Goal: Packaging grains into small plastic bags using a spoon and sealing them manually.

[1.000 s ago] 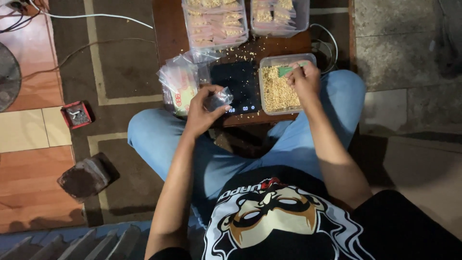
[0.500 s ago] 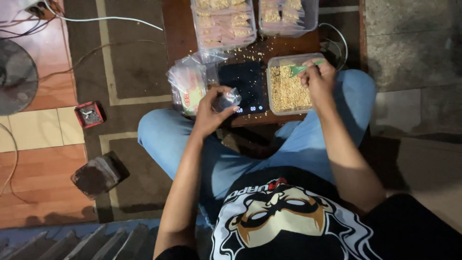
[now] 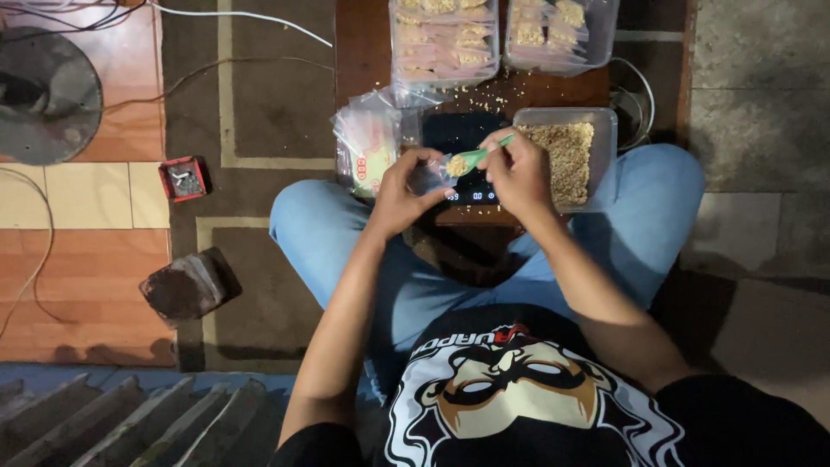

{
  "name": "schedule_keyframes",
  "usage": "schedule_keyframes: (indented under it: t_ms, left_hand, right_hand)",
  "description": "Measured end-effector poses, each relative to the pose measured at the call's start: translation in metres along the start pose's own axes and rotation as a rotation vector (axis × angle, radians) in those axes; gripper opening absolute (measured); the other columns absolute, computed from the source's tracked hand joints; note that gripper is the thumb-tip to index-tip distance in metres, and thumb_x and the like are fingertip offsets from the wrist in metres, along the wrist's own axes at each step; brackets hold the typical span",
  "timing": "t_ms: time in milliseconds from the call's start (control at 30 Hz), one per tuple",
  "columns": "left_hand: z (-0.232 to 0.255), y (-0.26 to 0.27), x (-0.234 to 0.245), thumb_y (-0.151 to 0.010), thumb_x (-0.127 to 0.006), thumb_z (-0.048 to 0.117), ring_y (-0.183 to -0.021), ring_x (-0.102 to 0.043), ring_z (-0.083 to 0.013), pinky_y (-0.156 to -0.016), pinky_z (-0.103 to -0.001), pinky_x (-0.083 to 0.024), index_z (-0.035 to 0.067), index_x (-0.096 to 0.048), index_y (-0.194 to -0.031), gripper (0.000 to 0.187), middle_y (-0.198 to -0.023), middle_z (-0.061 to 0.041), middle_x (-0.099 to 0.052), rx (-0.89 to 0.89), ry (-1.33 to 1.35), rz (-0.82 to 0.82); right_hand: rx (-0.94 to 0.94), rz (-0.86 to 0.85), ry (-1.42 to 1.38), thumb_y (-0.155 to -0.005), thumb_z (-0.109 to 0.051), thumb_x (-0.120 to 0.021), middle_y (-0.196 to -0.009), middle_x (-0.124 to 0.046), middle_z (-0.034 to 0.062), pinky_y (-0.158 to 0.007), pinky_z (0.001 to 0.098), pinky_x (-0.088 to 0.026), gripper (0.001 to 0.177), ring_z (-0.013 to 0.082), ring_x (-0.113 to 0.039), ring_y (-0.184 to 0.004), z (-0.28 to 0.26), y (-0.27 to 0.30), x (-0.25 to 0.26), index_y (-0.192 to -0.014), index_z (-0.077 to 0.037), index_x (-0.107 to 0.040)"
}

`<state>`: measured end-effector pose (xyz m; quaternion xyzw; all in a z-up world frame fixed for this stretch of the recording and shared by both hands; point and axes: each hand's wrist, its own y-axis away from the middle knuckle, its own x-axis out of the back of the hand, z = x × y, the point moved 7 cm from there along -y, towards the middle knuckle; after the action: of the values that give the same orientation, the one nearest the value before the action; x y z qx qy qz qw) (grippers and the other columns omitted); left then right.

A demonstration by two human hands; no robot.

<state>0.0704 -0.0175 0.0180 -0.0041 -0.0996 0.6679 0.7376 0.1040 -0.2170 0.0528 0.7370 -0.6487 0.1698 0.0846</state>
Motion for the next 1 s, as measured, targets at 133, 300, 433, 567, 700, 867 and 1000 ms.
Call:
schedule_keyframes:
  t_ms: [133, 300, 433, 567, 700, 867, 1000]
  left_hand:
    - [-0.005, 0.000, 0.001, -0.070, -0.097, 0.017, -0.104, -0.070, -0.0332, -0.098, -0.043, -0.051, 0.009, -0.069, -0.119, 0.057, -0.106, -0.013, -0.072, -0.004, -0.001, 0.007]
    - [-0.001, 0.001, 0.000, -0.071, -0.096, 0.016, -0.103, -0.069, -0.0391, -0.095, -0.046, -0.053, 0.006, -0.068, -0.117, 0.054, -0.103, -0.017, -0.072, -0.030, -0.035, 0.003]
    - [0.000, 0.001, 0.005, -0.070, -0.097, 0.014, -0.104, -0.070, -0.0359, -0.096, -0.045, -0.052, 0.008, -0.068, -0.117, 0.055, -0.105, -0.015, -0.072, -0.033, -0.040, 0.028]
    - [0.005, -0.003, 0.008, -0.071, -0.096, 0.013, -0.104, -0.069, -0.0391, -0.096, -0.047, -0.053, 0.005, -0.068, -0.114, 0.051, -0.106, -0.017, -0.073, -0.062, -0.038, 0.035]
    - [0.005, -0.002, 0.006, -0.071, -0.097, 0.016, -0.103, -0.069, -0.0411, -0.094, -0.048, -0.053, 0.004, -0.068, -0.114, 0.054, -0.105, -0.018, -0.073, -0.076, -0.087, 0.041]
    - [0.010, -0.002, 0.005, -0.071, -0.096, 0.016, -0.103, -0.069, -0.0426, -0.094, -0.050, -0.053, 0.004, -0.067, -0.114, 0.053, -0.104, -0.019, -0.071, -0.054, -0.118, 0.026]
    - [0.008, -0.001, 0.003, -0.073, -0.095, 0.017, -0.103, -0.068, -0.0428, -0.095, -0.051, -0.052, 0.003, -0.066, -0.114, 0.052, -0.104, -0.021, -0.071, -0.020, -0.119, 0.026]
  right_hand:
    - [0.180, -0.027, 0.209, -0.098, 0.001, -0.063, -0.075, -0.073, 0.0085, -0.054, 0.0313, -0.055, 0.012, 0.0214, -0.070, -0.061, -0.030, 0.005, -0.013, -0.101, -0.008, -0.071]
    - [0.475, -0.043, 0.340, -0.096, -0.001, -0.066, -0.084, -0.075, 0.0077, -0.072, 0.0420, -0.059, 0.016, 0.0331, -0.073, -0.079, -0.033, 0.012, -0.010, -0.104, -0.012, -0.076]
    - [0.412, 0.084, 0.309, -0.100, -0.001, -0.063, -0.079, -0.073, 0.0043, -0.075, 0.0373, -0.057, 0.018, 0.0271, -0.069, -0.072, -0.038, 0.011, 0.035, -0.102, -0.012, -0.077]
    - [0.192, 0.225, 0.395, -0.103, -0.003, -0.060, -0.079, -0.073, 0.0098, -0.080, 0.0417, -0.054, 0.015, 0.0333, -0.070, -0.082, 0.012, 0.004, 0.088, -0.106, -0.009, -0.073]
    - [0.008, 0.282, 0.617, -0.100, -0.012, -0.062, -0.074, -0.074, 0.0020, -0.073, 0.0395, -0.055, 0.015, 0.0306, -0.073, -0.077, 0.057, 0.006, 0.117, -0.104, -0.019, -0.075]
    - [-0.197, -0.005, 0.678, -0.096, -0.026, -0.069, -0.084, -0.074, 0.0174, -0.083, 0.0515, -0.054, 0.024, 0.0416, -0.071, -0.088, 0.088, 0.007, 0.116, -0.113, -0.011, -0.077]
    - [-0.346, -0.183, 0.682, -0.096, -0.034, -0.069, -0.096, -0.072, 0.0358, -0.089, 0.0562, -0.054, 0.051, 0.0525, -0.069, -0.096, 0.051, 0.011, 0.128, -0.114, 0.013, -0.073]
